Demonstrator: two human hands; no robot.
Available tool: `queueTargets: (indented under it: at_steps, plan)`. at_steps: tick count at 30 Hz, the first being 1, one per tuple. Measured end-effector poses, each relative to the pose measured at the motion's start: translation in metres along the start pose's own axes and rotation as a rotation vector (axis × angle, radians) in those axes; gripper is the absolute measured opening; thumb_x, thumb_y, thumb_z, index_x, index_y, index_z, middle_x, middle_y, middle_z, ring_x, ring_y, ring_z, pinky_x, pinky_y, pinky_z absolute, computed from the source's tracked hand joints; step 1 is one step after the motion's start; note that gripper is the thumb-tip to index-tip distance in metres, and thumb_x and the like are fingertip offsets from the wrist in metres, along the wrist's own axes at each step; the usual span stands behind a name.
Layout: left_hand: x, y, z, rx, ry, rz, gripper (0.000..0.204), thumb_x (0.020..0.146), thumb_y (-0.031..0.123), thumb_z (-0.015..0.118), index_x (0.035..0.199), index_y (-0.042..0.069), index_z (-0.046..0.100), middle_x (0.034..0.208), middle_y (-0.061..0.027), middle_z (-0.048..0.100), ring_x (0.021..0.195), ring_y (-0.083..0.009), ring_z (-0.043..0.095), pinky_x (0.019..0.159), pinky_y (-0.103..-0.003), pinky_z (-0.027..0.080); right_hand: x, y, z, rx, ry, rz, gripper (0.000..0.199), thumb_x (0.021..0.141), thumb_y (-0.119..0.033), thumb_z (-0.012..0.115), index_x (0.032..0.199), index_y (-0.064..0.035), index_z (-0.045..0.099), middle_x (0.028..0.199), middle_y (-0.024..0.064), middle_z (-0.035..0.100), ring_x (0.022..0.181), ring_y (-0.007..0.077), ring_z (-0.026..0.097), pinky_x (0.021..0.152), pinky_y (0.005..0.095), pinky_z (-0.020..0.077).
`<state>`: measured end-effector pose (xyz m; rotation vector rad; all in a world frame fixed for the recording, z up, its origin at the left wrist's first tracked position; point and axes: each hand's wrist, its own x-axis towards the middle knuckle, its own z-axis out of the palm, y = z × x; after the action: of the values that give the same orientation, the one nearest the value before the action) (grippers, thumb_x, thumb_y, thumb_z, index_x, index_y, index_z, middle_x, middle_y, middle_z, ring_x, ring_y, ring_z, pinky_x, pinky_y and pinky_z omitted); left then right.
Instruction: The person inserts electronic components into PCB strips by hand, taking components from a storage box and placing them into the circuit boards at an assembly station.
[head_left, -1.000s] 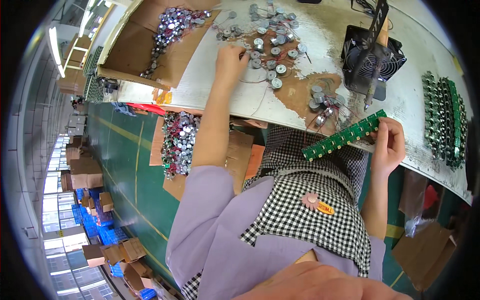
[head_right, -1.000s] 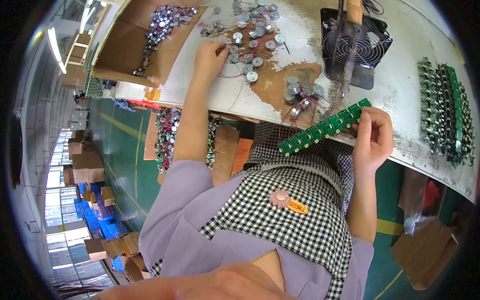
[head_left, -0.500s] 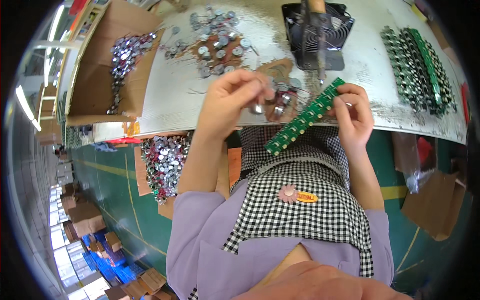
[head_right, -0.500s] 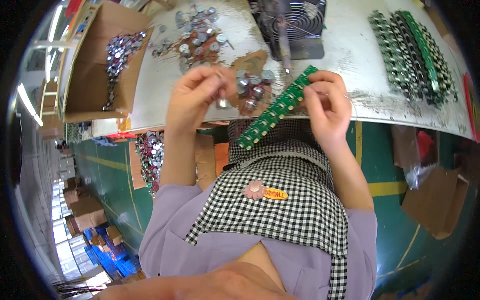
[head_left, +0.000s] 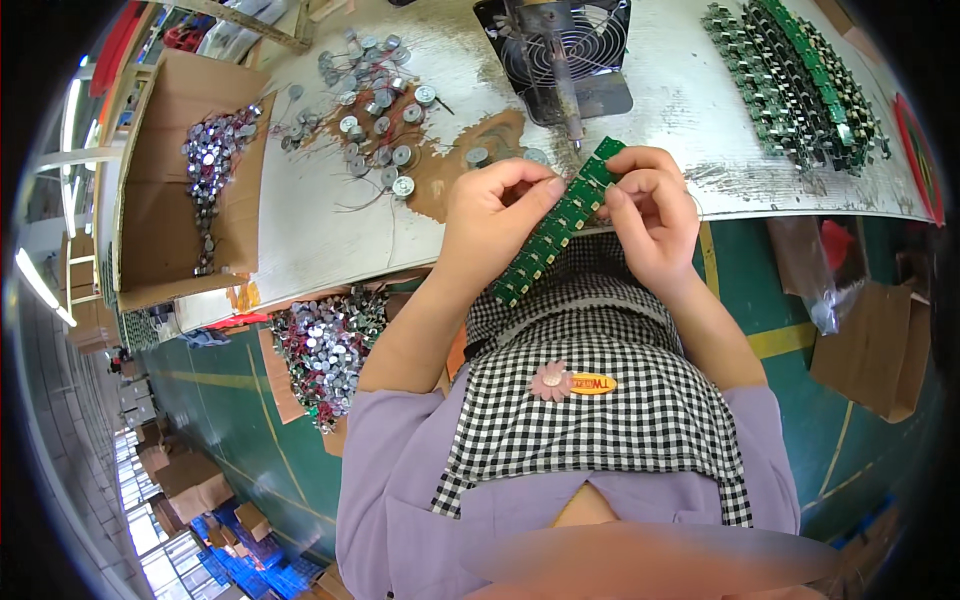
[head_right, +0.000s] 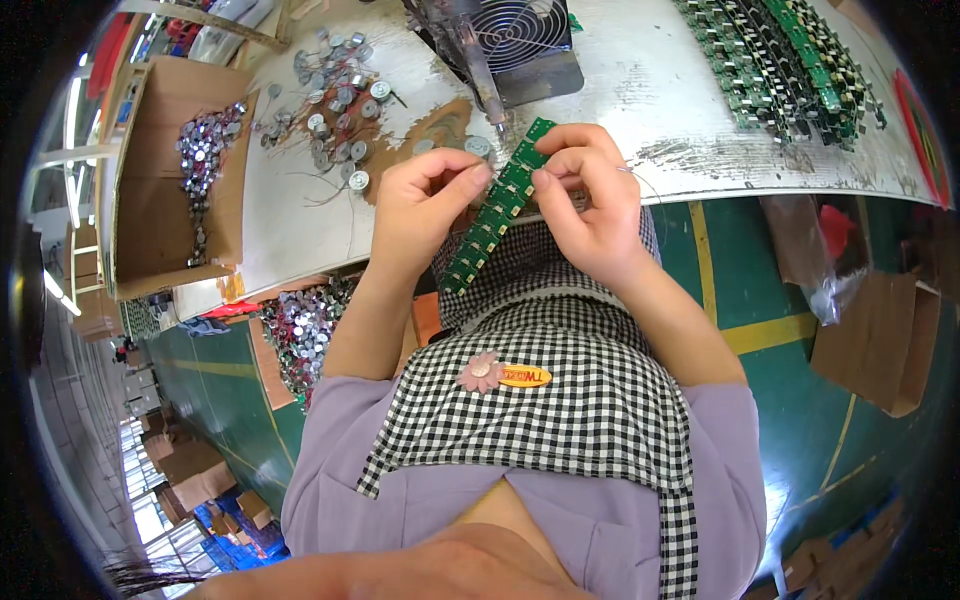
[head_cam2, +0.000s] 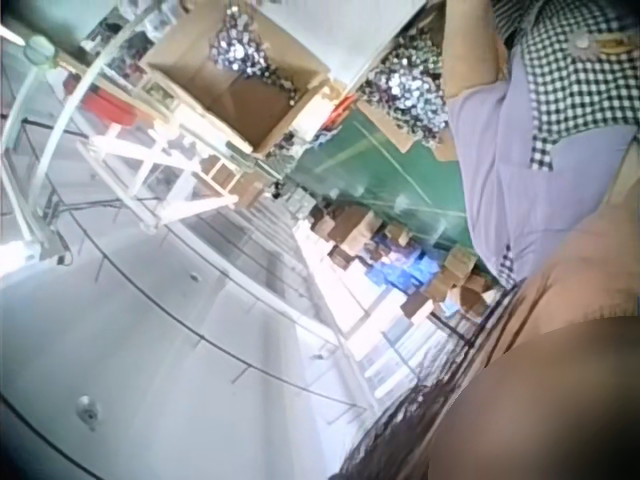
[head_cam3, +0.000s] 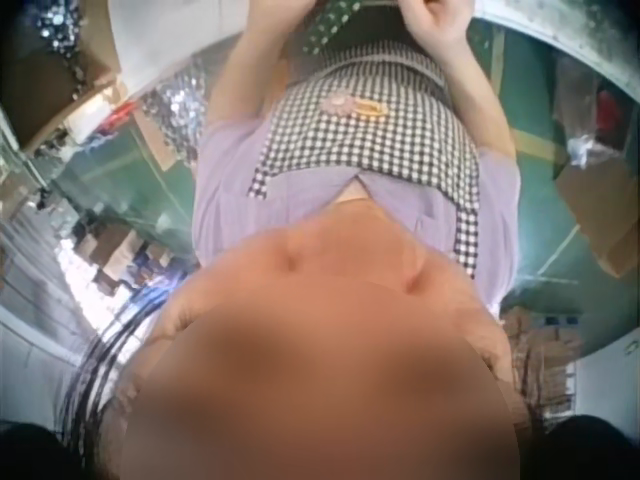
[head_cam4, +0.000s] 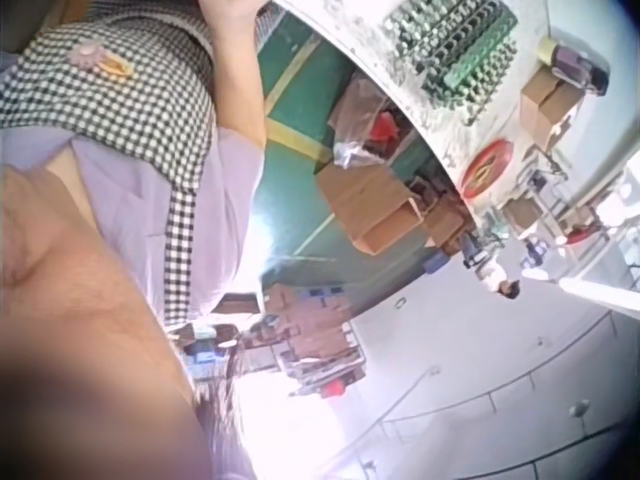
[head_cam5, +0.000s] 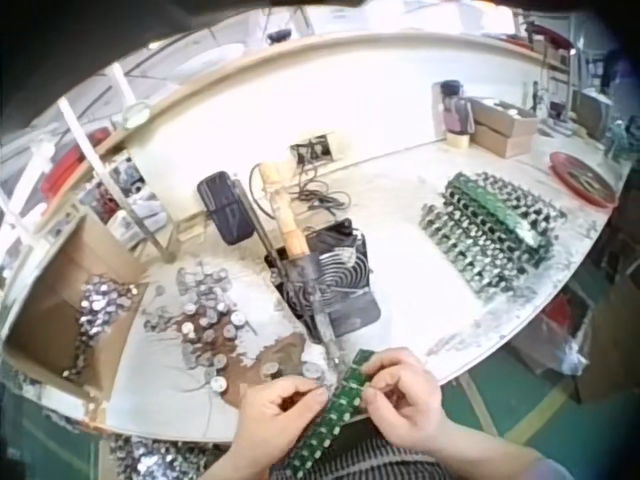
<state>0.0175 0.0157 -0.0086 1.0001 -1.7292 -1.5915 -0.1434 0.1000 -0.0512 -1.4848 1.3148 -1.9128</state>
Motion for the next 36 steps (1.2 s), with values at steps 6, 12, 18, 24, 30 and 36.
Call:
queueTargets:
  at_steps: [6, 12, 18, 24, 30, 36]
  plan:
    - [0.009, 0.001, 0.010, 0.103, -0.010, 0.292, 0.011, 0.081, 0.006, 0.066, 0.082, -0.004, 0.061, 0.074, -0.0046, 0.063, 0.064, -0.0060, 0.055, 0.056, -0.022, 0.044, 0.003, -0.006, 0.002, -0.027, -0.032, -0.052, 0.007, 0.079, 0.008, 0.060, 0.082, 0.0042, 0.055, 0.100, 0.0155, 0.056, 0.069, 0.0117, 0.059, 0.059, 0.0215, 0.0511]
    - [0.014, 0.002, 0.011, 0.134, -0.013, 0.088, 0.009, 0.084, 0.007, 0.064, 0.085, -0.002, 0.062, 0.074, 0.0007, 0.061, 0.066, -0.0037, 0.054, 0.060, -0.019, 0.044, 0.009, -0.011, 0.007, -0.047, 0.007, -0.004, 0.008, 0.078, 0.008, 0.062, 0.080, 0.0036, 0.055, 0.098, 0.0142, 0.056, 0.071, 0.0122, 0.058, 0.055, 0.0212, 0.0508]
    - [0.019, 0.011, 0.016, 0.015, 0.067, 0.172, 0.010, 0.079, 0.005, 0.064, 0.077, -0.003, 0.059, 0.068, 0.0020, 0.057, 0.062, -0.0019, 0.049, 0.053, -0.020, 0.040, 0.026, -0.012, 0.009, -0.194, 0.007, -0.129, 0.010, 0.076, 0.007, 0.063, 0.080, 0.0027, 0.055, 0.096, 0.0134, 0.057, 0.070, 0.0124, 0.057, 0.051, 0.0213, 0.0487]
    - [0.015, 0.001, 0.015, 0.081, 0.063, 0.173, 0.009, 0.079, 0.005, 0.064, 0.076, -0.002, 0.059, 0.066, 0.0017, 0.058, 0.058, -0.0021, 0.049, 0.050, -0.020, 0.040, 0.013, -0.011, 0.007, -0.094, -0.005, -0.031, 0.009, 0.079, 0.006, 0.062, 0.081, 0.0025, 0.053, 0.097, 0.0143, 0.056, 0.069, 0.0112, 0.057, 0.054, 0.0205, 0.0483]
    - [0.016, 0.001, 0.007, 0.046, -0.083, 0.053, 0.006, 0.079, 0.001, 0.066, 0.080, 0.000, 0.061, 0.079, -0.0004, 0.062, 0.071, -0.0045, 0.055, 0.065, -0.019, 0.045, 0.006, -0.009, 0.006, 0.062, 0.020, 0.046, 0.007, 0.082, 0.007, 0.057, 0.082, 0.0028, 0.051, 0.098, 0.0149, 0.057, 0.069, 0.0110, 0.059, 0.057, 0.0217, 0.0493]
    - [0.019, 0.003, 0.010, 0.102, -0.074, 0.071, 0.006, 0.077, 0.000, 0.067, 0.078, 0.000, 0.060, 0.076, 0.0008, 0.060, 0.069, -0.0043, 0.054, 0.063, -0.019, 0.044, 0.010, -0.010, 0.008, -0.109, 0.026, -0.042, 0.010, 0.078, 0.010, 0.060, 0.080, 0.0028, 0.054, 0.091, 0.0137, 0.059, 0.067, 0.0139, 0.059, 0.054, 0.0228, 0.0497]
